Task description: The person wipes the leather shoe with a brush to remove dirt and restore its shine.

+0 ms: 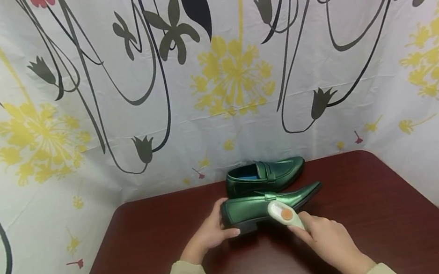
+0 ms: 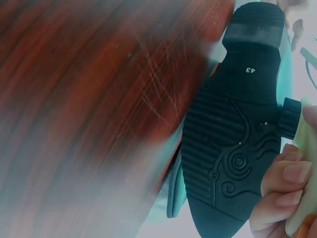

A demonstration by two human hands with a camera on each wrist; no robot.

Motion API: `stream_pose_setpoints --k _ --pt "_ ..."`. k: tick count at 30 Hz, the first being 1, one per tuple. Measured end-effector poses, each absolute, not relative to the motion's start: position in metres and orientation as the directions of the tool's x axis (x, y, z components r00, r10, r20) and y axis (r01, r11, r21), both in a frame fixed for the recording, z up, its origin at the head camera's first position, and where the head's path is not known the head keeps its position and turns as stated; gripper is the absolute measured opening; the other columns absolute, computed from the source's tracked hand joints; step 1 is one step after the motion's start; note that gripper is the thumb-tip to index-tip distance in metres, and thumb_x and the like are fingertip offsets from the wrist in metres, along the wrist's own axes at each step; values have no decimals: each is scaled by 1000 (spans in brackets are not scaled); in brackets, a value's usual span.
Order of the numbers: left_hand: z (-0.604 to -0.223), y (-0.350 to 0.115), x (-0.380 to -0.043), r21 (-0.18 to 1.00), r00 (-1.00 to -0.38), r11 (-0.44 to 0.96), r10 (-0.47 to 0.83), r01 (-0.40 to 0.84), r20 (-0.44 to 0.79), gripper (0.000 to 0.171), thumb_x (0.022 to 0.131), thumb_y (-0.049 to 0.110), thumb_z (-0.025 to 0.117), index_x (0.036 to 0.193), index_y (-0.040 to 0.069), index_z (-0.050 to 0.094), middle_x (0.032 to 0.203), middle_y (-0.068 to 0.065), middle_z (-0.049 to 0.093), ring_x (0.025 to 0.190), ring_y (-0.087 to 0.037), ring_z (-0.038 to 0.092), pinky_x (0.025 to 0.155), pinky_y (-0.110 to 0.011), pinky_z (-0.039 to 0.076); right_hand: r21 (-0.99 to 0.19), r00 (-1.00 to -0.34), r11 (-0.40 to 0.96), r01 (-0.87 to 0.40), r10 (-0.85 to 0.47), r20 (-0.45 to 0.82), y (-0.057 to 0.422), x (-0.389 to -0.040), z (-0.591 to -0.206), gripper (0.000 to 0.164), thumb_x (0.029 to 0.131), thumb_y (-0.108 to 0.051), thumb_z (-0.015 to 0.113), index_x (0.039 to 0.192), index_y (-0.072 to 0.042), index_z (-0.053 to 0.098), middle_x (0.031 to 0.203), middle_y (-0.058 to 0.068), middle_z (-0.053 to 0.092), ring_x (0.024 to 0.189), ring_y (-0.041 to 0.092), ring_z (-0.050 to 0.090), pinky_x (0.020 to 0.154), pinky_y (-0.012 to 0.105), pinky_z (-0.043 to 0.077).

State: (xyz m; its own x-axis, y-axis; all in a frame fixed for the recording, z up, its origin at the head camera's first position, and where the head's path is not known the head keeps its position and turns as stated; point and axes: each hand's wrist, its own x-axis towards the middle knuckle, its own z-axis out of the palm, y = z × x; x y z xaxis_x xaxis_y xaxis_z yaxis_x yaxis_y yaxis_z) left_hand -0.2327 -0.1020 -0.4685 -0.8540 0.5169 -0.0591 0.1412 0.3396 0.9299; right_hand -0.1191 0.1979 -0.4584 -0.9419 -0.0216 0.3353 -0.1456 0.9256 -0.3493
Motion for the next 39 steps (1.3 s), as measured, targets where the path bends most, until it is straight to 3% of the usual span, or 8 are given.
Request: stream_pose_setpoints --k 6,19,29,39 --pt "-471 -102 -234 936 -858 328 510 130 -60 94 86 8 80 157 15 19 151 -16 45 133 -31 49 111 -53 44 -380 -955 919 -107 12 297 204 -117 -455 31 95 -49 67 96 -18 60 68 -2 56 56 15 48 48 35 36" --pt "-471 -105 -233 930 -853 334 520 154 -46 94 86 9 80 157 15 19 152 -16 44 135 -31 49 111 -53 44 -399 -950 915 -55 75 302 228 -116 -448 38 98 -49 62 105 -11 61 62 -2 47 55 17 45 47 35 33" --pt "-473 -103 -232 939 -849 313 526 145 -44 94 87 7 79 157 14 17 150 -16 46 131 -30 51 109 -51 46 -428 -969 904 -5 101 225 247 -119 -441 56 100 -57 54 120 -5 60 75 3 62 62 18 52 49 35 37" --pt "-472 -102 -230 937 -851 315 524 150 -40 93 87 8 79 156 17 19 150 -15 46 130 -30 52 109 -51 46 -472 -977 881 32 126 170 271 -124 -440 62 102 -60 46 123 -3 57 73 1 59 63 18 52 50 35 36"
